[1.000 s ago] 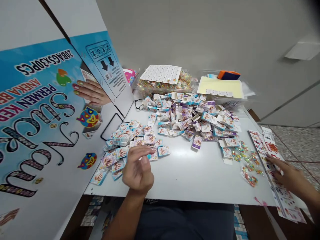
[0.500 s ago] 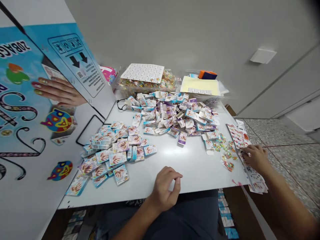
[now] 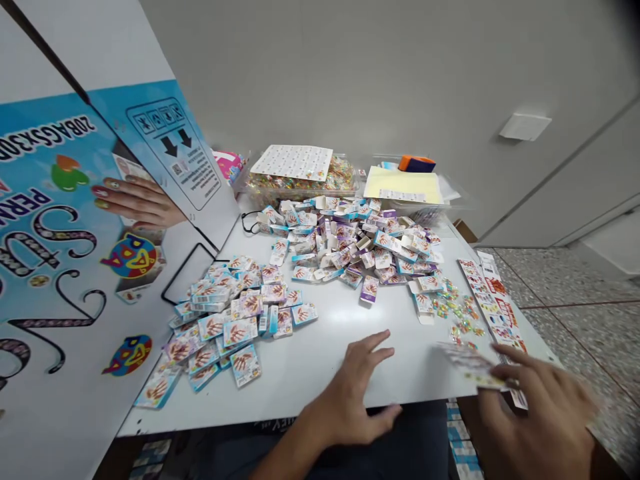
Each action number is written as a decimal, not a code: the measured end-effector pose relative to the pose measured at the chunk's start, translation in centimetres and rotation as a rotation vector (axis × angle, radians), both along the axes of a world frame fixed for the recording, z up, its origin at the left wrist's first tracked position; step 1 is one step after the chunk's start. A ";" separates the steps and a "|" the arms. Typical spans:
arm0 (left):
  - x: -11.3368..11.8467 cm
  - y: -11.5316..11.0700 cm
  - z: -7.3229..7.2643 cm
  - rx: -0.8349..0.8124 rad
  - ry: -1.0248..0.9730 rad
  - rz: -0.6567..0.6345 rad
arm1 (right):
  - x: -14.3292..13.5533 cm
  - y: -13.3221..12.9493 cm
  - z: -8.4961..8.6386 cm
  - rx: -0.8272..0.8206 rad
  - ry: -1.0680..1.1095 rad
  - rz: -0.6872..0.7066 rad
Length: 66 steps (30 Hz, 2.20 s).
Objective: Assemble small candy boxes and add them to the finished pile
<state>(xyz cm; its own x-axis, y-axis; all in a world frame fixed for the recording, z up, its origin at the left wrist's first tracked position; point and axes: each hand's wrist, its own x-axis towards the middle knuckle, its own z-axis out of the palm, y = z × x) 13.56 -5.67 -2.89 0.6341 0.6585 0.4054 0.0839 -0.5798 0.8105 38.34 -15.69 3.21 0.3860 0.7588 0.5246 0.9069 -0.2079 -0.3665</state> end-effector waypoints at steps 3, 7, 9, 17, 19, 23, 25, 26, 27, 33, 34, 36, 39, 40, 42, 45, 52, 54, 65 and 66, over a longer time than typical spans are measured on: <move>0.6 -0.8 0.6 -0.158 -0.005 -0.126 | -4.3 0.2 1.0 0.030 0.180 0.350; 0.9 -1.2 1.0 -0.372 0.096 -0.093 | -6.3 1.5 0.8 0.030 0.428 0.325; 0.8 -1.1 1.2 -0.468 0.074 -0.028 | -6.7 2.4 0.2 0.041 0.572 0.266; 0.7 0.3 1.3 -1.059 -0.288 0.025 | -8.1 3.0 -2.4 0.105 0.655 0.563; 0.7 0.8 1.4 -1.172 -0.447 0.050 | -8.1 2.5 -2.8 0.034 0.494 0.731; 0.9 1.1 1.5 -1.163 -0.449 0.087 | -8.8 1.6 -4.0 -0.072 0.333 0.896; 1.0 0.7 1.4 -1.041 -0.381 0.214 | -10.0 1.4 -4.9 0.029 0.478 0.748; 1.1 0.4 1.3 -0.971 -0.363 0.284 | -10.7 1.4 -5.3 0.064 0.593 0.630; 1.2 0.0 1.3 -0.892 -0.356 0.341 | -11.4 1.4 -5.8 0.061 0.724 0.519; 1.4 -0.2 1.8 -0.423 -0.169 0.333 | -13.8 2.9 -7.0 -0.162 1.332 0.278; 1.4 0.1 1.8 -0.384 -0.119 0.328 | -13.9 3.2 -6.9 -0.110 1.382 0.243; 1.1 0.9 1.4 -0.336 -0.060 0.386 | -14.2 3.7 -6.7 -0.011 1.484 0.242; 0.4 1.7 0.4 -0.376 -0.001 0.446 | -14.6 3.7 -7.0 0.028 1.625 0.370; 0.2 1.8 0.0 -0.431 0.039 0.394 | -14.6 3.6 -7.4 0.016 1.651 0.387; 0.1 1.8 -1.0 -0.549 0.121 0.219 | -14.1 3.4 -8.2 -0.021 1.653 0.347; 0.8 1.4 -2.1 -0.582 0.144 0.182 | -11.6 3.4 -9.0 0.014 1.505 0.168; 2.9 3.5 -2.2 -0.007 0.361 0.385 | -0.7 3.4 -8.2 0.368 0.737 -0.247; 3.6 4.5 -2.0 0.175 0.474 0.410 | 1.7 3.1 -9.0 0.408 0.584 -0.300; 6.2 7.1 -1.0 0.379 0.566 0.471 | 6.2 3.2 -12.8 -0.004 0.001 -0.238; 5.9 6.9 -0.8 0.413 0.475 0.514 | 6.5 3.3 -12.7 -0.037 -0.028 -0.217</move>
<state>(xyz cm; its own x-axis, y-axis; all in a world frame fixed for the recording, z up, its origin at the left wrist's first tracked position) 19.46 1.27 -3.67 0.4587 0.7701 0.4433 0.7020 -0.6199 0.3506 44.80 -12.34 -9.54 0.5279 0.6786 0.5107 0.8492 -0.4119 -0.3304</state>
